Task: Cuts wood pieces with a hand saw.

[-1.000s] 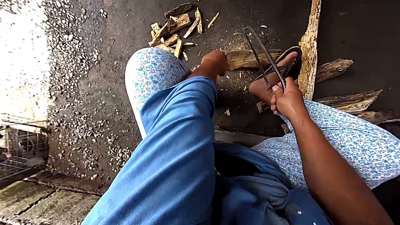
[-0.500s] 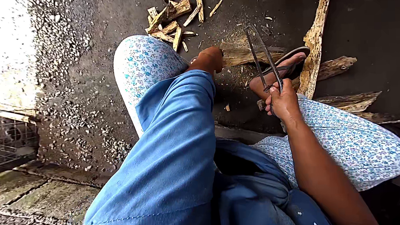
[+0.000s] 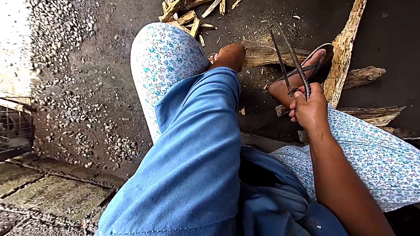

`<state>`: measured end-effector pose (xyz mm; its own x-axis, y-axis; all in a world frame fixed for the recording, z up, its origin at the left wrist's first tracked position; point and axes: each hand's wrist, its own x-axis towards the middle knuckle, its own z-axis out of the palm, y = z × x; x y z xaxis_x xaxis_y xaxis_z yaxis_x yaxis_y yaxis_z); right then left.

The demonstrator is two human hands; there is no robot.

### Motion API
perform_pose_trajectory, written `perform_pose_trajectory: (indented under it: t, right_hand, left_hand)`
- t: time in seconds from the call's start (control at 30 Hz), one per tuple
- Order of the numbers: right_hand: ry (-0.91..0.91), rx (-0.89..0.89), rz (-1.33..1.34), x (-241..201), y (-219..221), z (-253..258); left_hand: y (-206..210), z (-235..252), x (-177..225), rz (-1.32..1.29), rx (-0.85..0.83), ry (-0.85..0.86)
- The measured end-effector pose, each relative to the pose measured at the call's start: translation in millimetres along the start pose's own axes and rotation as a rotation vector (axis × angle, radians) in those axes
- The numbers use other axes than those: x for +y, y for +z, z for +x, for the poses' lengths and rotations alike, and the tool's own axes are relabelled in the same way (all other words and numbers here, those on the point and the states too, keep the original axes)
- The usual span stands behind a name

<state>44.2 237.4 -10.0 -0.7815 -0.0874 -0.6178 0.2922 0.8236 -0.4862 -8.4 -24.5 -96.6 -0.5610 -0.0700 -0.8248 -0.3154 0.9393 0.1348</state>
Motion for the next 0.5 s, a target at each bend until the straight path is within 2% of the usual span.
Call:
perform_pose_trajectory:
  t: [0.07, 0.13, 0.33, 0.5]
  right_hand:
    - [0.095, -0.031, 0.207, -10.0, -4.8, -5.3]
    - [0.146, -0.031, 0.297, -8.8, -11.2, -12.3]
    - [0.007, 0.037, 0.093, 21.6, -8.6, -59.2]
    - [0.000, 0.008, 0.008, 30.9, -2.9, -53.4]
  left_hand:
    - [0.9, -0.6, -2.2, -0.006, 0.008, 0.003]
    - [0.7, -0.9, -3.0, -0.004, 0.002, 0.001]
    - [-0.5, 1.1, -2.7, -0.025, -0.018, 0.000]
    - [-3.9, -3.2, 2.7, -0.003, -0.018, 0.010]
